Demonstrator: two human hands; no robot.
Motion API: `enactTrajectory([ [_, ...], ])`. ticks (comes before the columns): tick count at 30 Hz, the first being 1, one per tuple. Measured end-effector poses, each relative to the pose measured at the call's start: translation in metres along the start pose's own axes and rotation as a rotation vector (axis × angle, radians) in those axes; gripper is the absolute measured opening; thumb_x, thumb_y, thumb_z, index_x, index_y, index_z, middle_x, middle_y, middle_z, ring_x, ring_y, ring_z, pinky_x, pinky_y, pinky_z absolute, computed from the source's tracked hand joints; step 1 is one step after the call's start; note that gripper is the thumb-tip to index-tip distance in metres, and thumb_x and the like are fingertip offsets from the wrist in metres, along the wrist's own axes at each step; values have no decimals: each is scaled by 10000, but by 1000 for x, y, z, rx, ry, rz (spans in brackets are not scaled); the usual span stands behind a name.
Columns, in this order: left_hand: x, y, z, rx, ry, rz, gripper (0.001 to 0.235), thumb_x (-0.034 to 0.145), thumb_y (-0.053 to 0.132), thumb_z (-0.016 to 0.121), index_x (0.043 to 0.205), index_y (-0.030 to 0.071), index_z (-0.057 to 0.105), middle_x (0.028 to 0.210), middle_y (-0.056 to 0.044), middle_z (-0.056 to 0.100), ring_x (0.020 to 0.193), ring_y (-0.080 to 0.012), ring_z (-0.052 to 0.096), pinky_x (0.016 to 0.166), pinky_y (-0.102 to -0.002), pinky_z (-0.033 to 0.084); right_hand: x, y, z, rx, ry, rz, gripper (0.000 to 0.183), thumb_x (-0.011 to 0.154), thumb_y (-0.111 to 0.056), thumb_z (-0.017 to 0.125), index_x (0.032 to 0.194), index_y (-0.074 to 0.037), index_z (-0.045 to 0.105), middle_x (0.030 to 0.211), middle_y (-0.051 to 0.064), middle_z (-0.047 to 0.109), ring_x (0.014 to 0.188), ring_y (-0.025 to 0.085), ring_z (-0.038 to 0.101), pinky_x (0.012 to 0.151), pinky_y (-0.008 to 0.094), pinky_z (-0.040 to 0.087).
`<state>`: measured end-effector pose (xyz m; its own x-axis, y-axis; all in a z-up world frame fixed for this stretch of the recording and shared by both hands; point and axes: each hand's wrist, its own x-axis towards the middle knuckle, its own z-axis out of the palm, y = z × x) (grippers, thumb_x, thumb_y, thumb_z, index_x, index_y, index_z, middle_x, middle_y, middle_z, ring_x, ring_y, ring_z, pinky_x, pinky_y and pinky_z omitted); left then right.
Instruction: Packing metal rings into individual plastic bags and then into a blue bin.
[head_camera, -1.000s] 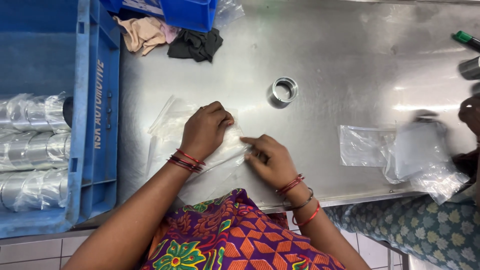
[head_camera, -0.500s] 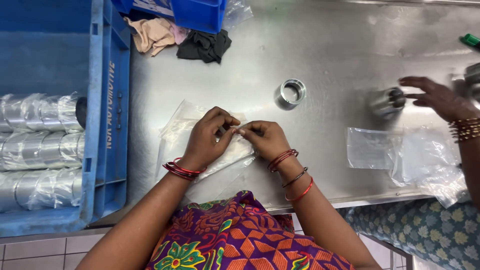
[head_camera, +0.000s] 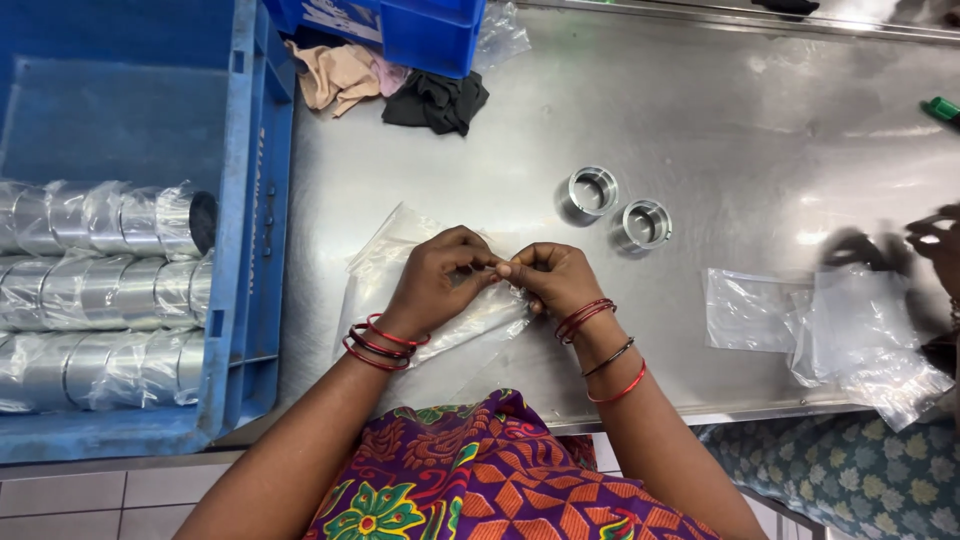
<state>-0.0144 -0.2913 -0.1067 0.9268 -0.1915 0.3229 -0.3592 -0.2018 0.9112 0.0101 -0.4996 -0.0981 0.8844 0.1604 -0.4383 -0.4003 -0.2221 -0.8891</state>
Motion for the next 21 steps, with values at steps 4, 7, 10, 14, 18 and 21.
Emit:
enactTrajectory([
  [4,-2,-1,1,-52,8,-53,106,855,96,815,941,54,770,922,-23,712,815,-114,692,691,-253,544,-2,0,2,11,-30,14,279,811,-256,856,830,-7,733,632,14,646,413,56,504,378,196,361],
  [7,-2,-2,-1,-103,24,-46,80,877,87,798,946,57,771,925,-18,719,829,-103,692,705,-247,547,-3,-2,1,25,-34,26,267,814,-249,849,837,-12,727,642,14,648,411,58,505,373,197,355],
  [10,-3,-5,-3,-140,48,-28,71,886,80,791,947,51,770,939,-20,716,844,-101,687,717,-245,548,-6,1,-3,41,-37,59,242,829,-225,837,845,-12,725,652,17,647,410,58,500,373,200,362],
  [14,-2,-8,-4,-232,80,-64,70,898,77,771,946,33,746,978,-23,696,871,-102,676,737,-245,556,-11,2,-7,85,-87,92,179,852,-168,803,873,-16,712,696,27,685,423,54,510,380,201,373],
  [18,-5,-21,-4,-272,64,-64,57,930,60,737,963,20,713,1003,-26,677,909,-107,653,788,-248,541,-13,1,-4,91,-108,97,169,873,-187,754,871,-28,698,706,40,703,394,64,495,361,206,354],
  [21,-8,-40,2,-472,61,-66,40,981,44,682,1006,16,669,1059,-28,646,987,-106,624,891,-250,525,-11,-5,-4,-185,-25,63,222,893,-212,753,877,2,694,710,62,706,406,89,529,379,232,400],
])
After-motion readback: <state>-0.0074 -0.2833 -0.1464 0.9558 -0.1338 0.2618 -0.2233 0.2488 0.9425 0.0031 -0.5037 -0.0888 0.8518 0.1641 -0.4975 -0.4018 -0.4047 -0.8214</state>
